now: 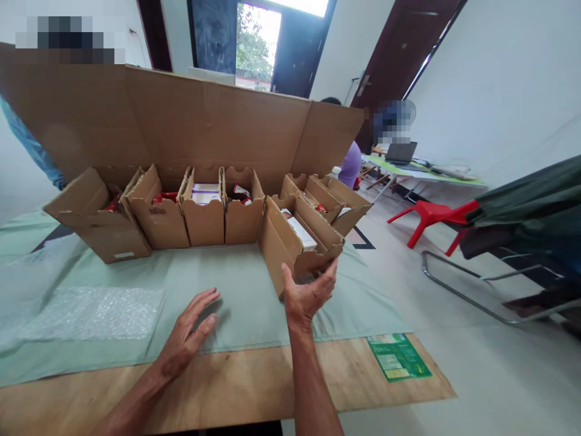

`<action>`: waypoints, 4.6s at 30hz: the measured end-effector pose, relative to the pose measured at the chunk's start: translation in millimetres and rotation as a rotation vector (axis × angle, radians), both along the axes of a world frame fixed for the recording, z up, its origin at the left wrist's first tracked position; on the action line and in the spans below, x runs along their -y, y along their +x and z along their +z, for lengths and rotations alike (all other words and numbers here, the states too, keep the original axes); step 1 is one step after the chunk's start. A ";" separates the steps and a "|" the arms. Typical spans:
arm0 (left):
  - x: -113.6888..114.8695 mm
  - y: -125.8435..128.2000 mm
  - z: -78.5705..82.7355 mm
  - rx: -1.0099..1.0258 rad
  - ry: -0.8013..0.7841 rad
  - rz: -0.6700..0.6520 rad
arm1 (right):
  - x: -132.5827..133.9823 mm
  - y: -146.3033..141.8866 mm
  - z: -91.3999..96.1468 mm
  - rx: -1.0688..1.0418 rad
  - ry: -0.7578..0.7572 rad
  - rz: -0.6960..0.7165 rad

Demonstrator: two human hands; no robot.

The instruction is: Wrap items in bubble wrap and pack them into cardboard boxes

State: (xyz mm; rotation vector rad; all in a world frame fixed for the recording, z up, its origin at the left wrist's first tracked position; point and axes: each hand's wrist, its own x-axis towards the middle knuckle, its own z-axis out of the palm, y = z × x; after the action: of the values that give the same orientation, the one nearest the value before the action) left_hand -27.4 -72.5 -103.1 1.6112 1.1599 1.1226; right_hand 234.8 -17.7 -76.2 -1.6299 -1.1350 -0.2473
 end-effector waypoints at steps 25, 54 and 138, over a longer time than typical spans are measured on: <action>0.2 5.8 -10.8 -0.125 0.072 0.021 | -58.2 -23.7 -5.6 0.276 -0.367 0.219; -5.5 2.2 -1.4 -0.008 0.107 0.151 | -127.6 -94.7 142.0 0.588 -0.662 0.399; 19.1 -58.7 32.7 -0.564 0.020 0.367 | -31.2 43.0 -2.6 -0.266 -0.387 0.458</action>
State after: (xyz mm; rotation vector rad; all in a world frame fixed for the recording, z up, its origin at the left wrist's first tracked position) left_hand -86.2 -91.6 -70.4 1.8393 1.8740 0.9174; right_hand 277.8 13.5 -78.7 -1.6152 -1.3632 0.4988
